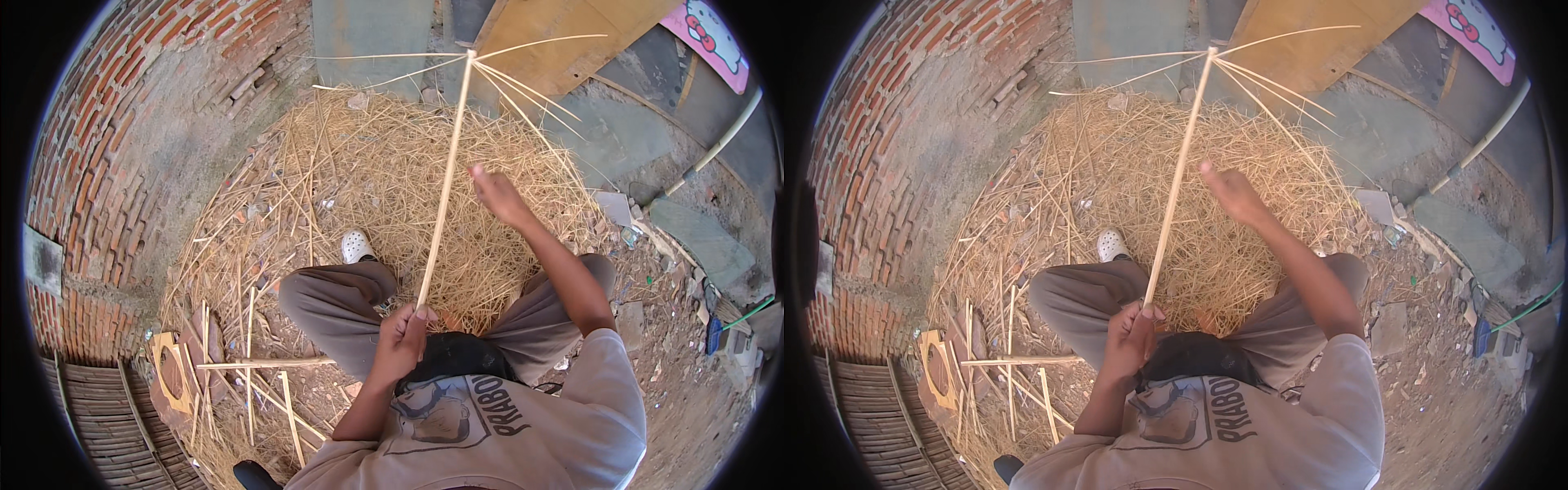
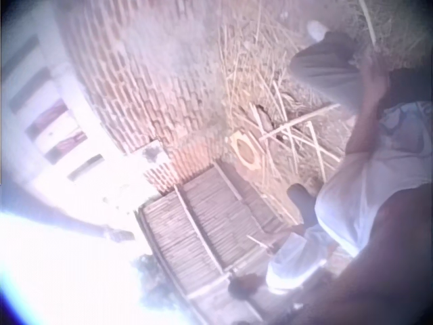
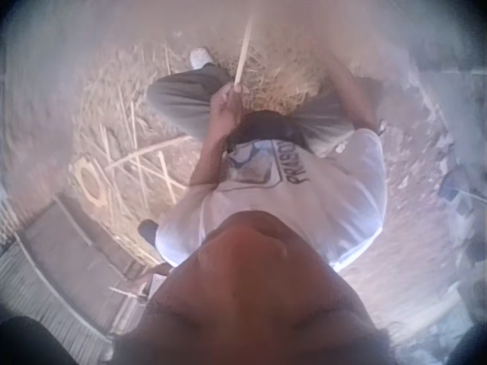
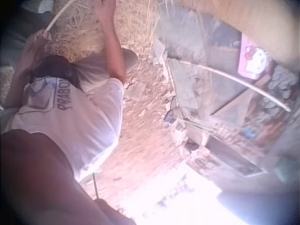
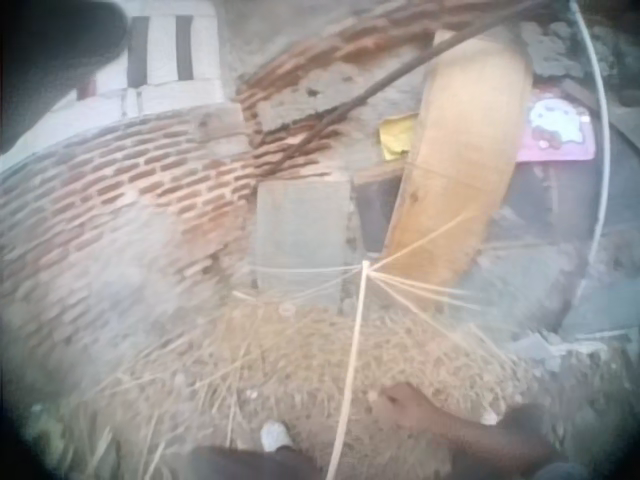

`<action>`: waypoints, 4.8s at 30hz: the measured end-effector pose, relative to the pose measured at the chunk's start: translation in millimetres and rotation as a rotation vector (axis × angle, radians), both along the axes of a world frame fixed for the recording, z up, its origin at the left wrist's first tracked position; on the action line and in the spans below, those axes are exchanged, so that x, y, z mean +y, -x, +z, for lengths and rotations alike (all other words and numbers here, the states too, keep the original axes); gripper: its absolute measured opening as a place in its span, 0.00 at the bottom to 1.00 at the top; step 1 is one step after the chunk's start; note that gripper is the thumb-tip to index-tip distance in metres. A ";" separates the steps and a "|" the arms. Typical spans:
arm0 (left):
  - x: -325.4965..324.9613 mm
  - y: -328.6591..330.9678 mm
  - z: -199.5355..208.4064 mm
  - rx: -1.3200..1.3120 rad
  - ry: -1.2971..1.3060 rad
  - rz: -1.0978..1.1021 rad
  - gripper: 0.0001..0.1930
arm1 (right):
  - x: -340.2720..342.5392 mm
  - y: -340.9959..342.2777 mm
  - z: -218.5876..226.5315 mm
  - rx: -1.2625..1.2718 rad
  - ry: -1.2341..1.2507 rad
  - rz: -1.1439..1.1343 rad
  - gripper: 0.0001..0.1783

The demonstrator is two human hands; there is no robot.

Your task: The person sits on a straw-covered floor and uses a red utility knife to split a long bamboo stick into thin strips. They hold the stick vertically and repeatedly slice along its length to create multiple fine strands.

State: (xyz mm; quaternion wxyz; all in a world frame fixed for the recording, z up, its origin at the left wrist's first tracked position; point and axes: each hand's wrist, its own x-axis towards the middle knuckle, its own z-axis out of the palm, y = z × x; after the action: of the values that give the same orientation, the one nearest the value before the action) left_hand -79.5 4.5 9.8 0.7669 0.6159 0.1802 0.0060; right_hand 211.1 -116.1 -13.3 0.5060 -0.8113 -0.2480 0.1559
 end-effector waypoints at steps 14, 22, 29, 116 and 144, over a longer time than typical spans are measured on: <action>1.3 -44.0 -2.7 -0.082 -0.185 0.154 0.10 | 12.5 73.6 3.7 -0.814 0.211 0.267 0.37; -0.3 -36.6 -1.7 -0.038 -0.312 0.071 0.09 | 11.9 54.4 -8.6 -0.926 0.112 0.187 0.37; -1.9 -32.4 -4.8 -0.046 -0.336 0.081 0.09 | 16.7 40.2 -8.4 -0.893 0.206 0.162 0.38; -6.7 -53.4 0.7 -0.039 0.330 0.090 0.12 | -7.2 48.0 -8.5 -0.906 0.185 0.106 0.40; -9.2 43.9 11.0 0.062 0.022 -0.184 0.10 | -60.6 -113.7 -30.6 -0.490 0.426 -0.541 0.44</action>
State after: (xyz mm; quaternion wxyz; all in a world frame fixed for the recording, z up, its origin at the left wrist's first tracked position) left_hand -123.3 -4.8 20.8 0.7649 0.6214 0.1466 -0.0857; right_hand 324.8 -176.7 -43.9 0.2759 -0.9467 -0.1010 -0.1322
